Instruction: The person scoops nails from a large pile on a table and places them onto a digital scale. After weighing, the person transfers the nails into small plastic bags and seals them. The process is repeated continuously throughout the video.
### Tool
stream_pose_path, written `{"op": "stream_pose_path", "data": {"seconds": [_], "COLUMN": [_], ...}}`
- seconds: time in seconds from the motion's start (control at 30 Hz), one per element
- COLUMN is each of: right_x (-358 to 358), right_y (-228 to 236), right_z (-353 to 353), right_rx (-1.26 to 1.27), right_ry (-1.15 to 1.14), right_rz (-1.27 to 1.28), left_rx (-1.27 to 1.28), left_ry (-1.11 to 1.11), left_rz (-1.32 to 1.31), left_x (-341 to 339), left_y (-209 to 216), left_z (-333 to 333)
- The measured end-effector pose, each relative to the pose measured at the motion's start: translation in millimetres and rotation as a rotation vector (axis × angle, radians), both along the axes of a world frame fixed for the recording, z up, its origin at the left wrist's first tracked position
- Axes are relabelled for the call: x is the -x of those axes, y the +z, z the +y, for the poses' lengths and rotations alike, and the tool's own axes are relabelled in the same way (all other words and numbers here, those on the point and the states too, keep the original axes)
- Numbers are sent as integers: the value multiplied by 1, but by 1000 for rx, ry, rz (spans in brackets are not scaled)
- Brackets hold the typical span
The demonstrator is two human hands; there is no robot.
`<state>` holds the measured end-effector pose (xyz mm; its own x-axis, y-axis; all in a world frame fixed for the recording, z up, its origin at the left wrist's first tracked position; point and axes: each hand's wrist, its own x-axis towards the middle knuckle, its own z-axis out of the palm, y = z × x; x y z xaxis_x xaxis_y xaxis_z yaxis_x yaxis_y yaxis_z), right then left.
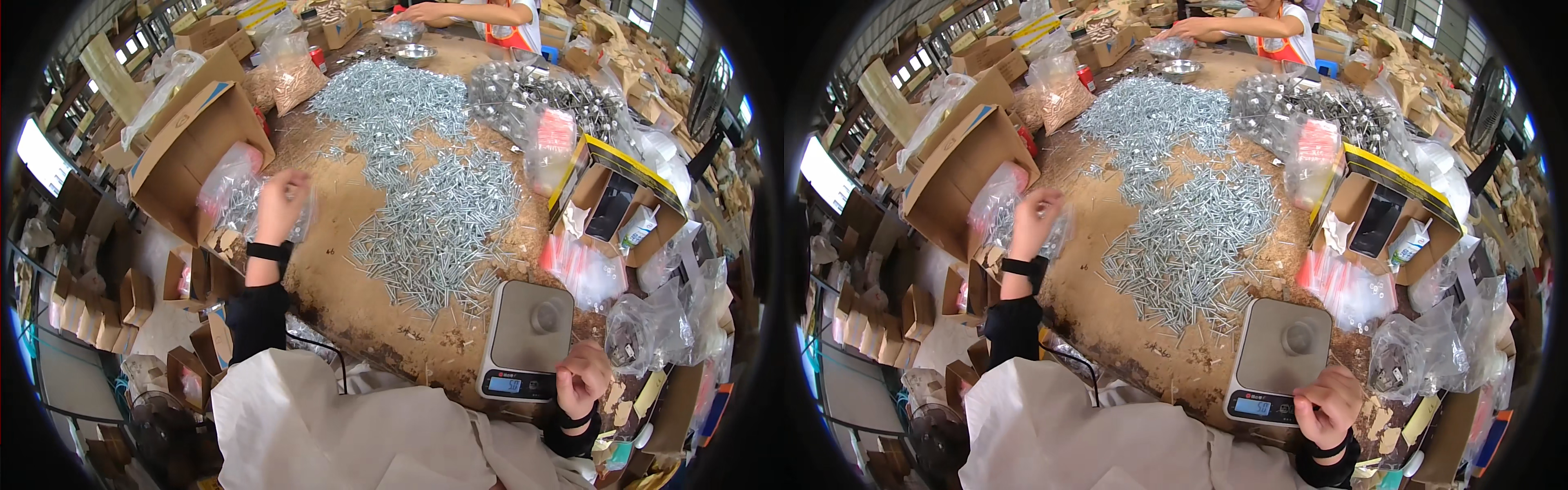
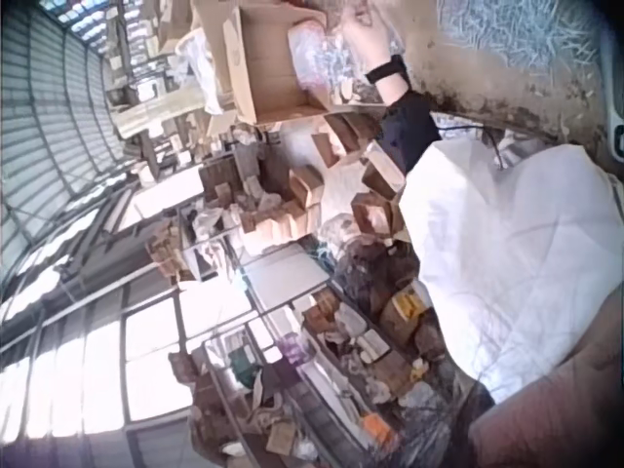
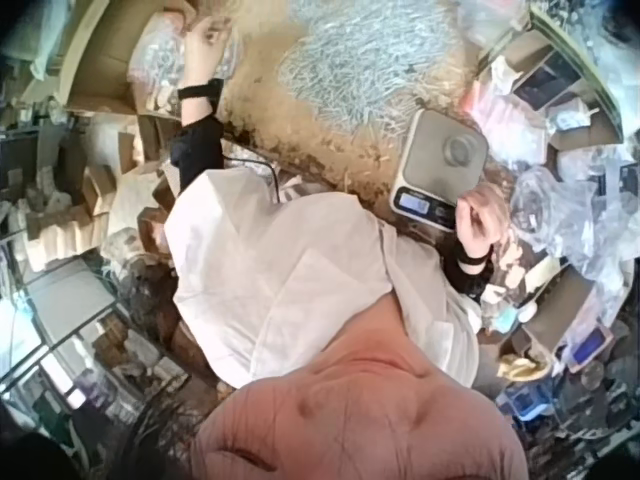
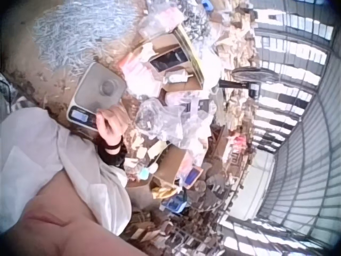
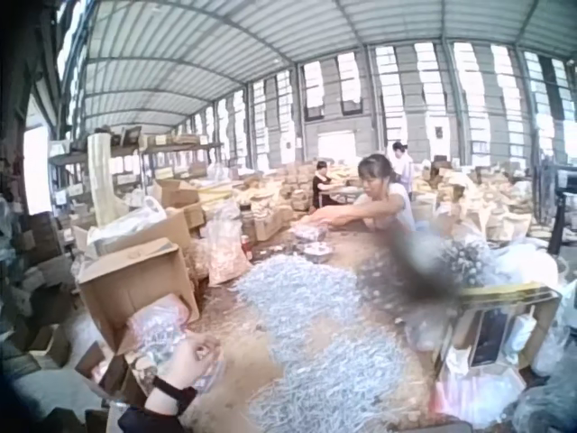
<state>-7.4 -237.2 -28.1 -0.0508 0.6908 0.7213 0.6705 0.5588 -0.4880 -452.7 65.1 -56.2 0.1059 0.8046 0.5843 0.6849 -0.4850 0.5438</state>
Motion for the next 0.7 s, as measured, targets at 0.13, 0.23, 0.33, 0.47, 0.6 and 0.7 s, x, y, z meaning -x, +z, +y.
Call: {"op": "stream_pose_path", "data": {"seconds": [0.13,0.23,0.33,0.47,0.6,0.7], "right_x": [-7,-8,-12,-20,-26,-28], "right_y": [-4,-5,-7,-14,-7,5], "right_z": [1,5,5,2,4,12], "right_rx": [47,64,78,153,325,506], "right_ry": [-64,-75,-103,-158,-204,-201], "right_rz": [-1,3,27,91,111,131], "left_rx": [263,184,395,317,237,159], "left_ry": [-236,-276,-192,-235,-328,-348], "left_rz": [124,477,610,538,437,383], "left_x": [-95,-128,-157,-163,-153,-144], "left_y": [11,-35,-28,-35,-43,-49], "left_z": [-3,26,27,18,13,10]}}
